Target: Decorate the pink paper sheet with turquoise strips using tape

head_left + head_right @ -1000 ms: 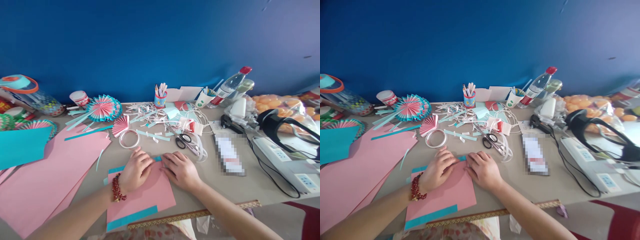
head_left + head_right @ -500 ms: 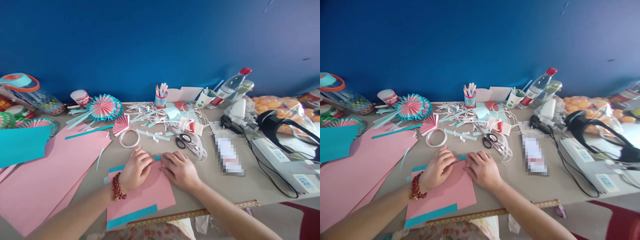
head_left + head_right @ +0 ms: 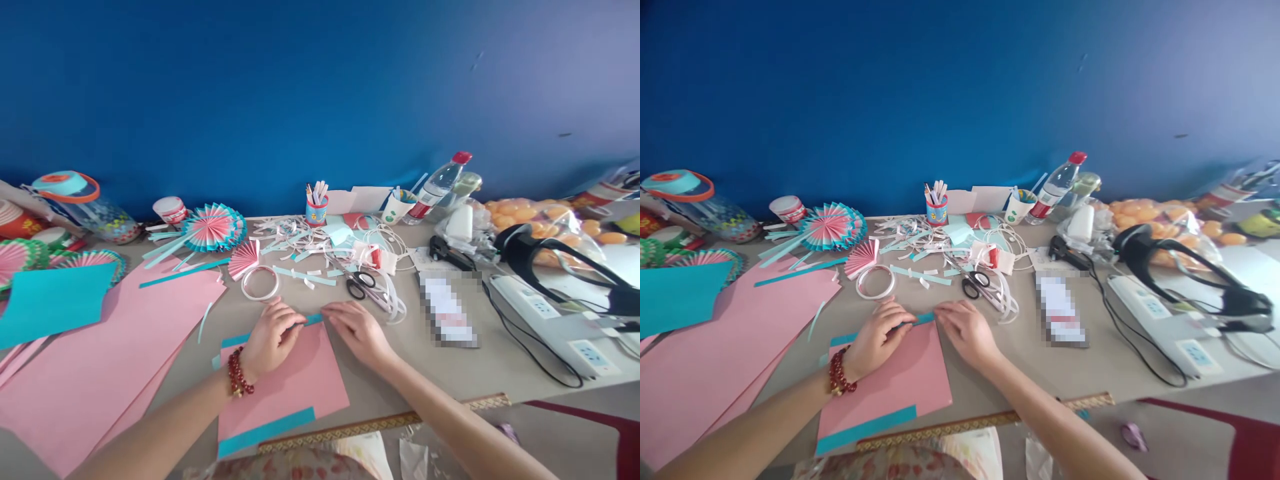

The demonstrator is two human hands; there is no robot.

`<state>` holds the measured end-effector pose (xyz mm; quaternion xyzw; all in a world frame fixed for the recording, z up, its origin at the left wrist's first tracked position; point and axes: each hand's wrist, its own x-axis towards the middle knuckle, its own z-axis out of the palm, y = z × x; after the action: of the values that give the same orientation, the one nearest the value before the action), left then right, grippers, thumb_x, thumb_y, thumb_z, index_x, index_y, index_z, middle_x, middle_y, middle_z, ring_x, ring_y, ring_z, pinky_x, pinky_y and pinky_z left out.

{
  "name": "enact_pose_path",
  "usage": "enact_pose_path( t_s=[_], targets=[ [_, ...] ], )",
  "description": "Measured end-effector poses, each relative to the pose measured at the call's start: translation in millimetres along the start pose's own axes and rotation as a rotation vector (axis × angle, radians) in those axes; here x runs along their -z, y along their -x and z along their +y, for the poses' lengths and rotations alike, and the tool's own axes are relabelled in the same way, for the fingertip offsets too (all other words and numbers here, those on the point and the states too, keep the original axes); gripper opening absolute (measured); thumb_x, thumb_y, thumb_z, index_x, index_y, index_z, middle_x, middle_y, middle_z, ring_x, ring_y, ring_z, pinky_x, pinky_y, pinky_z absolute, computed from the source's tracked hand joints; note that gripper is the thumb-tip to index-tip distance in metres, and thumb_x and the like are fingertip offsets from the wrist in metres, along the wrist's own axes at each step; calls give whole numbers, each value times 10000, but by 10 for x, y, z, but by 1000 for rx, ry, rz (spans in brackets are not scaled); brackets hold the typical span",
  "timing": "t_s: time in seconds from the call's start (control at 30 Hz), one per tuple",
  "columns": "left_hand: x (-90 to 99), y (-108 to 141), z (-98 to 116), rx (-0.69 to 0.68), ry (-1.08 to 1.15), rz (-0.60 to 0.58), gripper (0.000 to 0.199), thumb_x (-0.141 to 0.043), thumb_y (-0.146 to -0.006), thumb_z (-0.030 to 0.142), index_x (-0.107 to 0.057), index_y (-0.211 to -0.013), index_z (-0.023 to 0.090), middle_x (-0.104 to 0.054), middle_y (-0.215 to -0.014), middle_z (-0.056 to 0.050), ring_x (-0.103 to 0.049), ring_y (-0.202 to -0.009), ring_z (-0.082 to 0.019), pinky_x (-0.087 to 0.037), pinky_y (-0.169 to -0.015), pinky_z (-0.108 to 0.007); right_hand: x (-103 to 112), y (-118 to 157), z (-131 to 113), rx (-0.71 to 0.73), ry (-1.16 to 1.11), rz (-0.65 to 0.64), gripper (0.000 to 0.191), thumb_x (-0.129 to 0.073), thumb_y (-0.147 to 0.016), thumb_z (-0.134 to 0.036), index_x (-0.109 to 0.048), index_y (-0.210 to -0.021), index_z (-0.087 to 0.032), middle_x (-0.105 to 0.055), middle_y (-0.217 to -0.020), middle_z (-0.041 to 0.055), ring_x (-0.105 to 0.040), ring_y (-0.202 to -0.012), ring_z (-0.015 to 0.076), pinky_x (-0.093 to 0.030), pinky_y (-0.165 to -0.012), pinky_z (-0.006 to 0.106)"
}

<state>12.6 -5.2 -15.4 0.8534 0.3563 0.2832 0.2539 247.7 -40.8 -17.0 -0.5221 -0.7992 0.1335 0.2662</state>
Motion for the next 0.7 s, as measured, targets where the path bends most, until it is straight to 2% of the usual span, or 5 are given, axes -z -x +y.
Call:
enact_pose_path(
  t_s=[0.13, 0.27, 0.47, 0.57, 0.7],
  targets=[
    [-10, 22, -13, -13, 7, 18, 270, -490, -945, 198, -600, -1189, 234, -693, -1049, -48, -623, -992, -202, -329, -1112, -503, 58, -43, -6, -29, -77, 44, 444, -487, -895, -196, -517, -1338, -191, -590, -1279, 126, -610, -1044, 223, -532, -867, 381],
    [-19, 61, -7, -58, 25, 16, 567, -498, -956, 283, -290, -1482, 237, -583, -1322, -110, -567, -1171, -245, -299, -1133, -541, -25, -135, -276, 99, 106, -51, 658, -647, -798, -295, -435, -1400, -134, -582, -1244, 162, -538, -1151, 296, -481, -958, 453],
    [-18, 101, -9, -112, 96, -9, 648, -413, -989, 250, -73, -1540, 222, -559, -1343, -122, -528, -1236, -227, -400, -1081, -466, -47, -304, -259, -80, 95, -11, 213, -575, -844, -233, -628, -1045, -188, -662, -956, 71, -621, -824, 204, -487, -726, 314],
    [-27, 80, -7, -122, 67, -67, 597, -406, -988, 219, -146, -1525, 224, -596, -1290, -110, -546, -1195, -224, -447, -1029, -434, 22, -307, -60, -258, -46, 33, 129, -567, -841, -283, -635, -919, -205, -655, -777, 12, -576, -622, 153, -434, -586, 259],
    [-51, 43, 18, -182, -89, -154, 460, -432, -969, 218, -388, -1427, 227, -601, -1276, -96, -522, -1192, -250, -421, -1052, -472, 92, -255, 139, -368, -181, 71, 159, -574, -809, -320, -641, -905, -213, -671, -741, -9, -558, -572, 139, -410, -547, 241]
  ],
)
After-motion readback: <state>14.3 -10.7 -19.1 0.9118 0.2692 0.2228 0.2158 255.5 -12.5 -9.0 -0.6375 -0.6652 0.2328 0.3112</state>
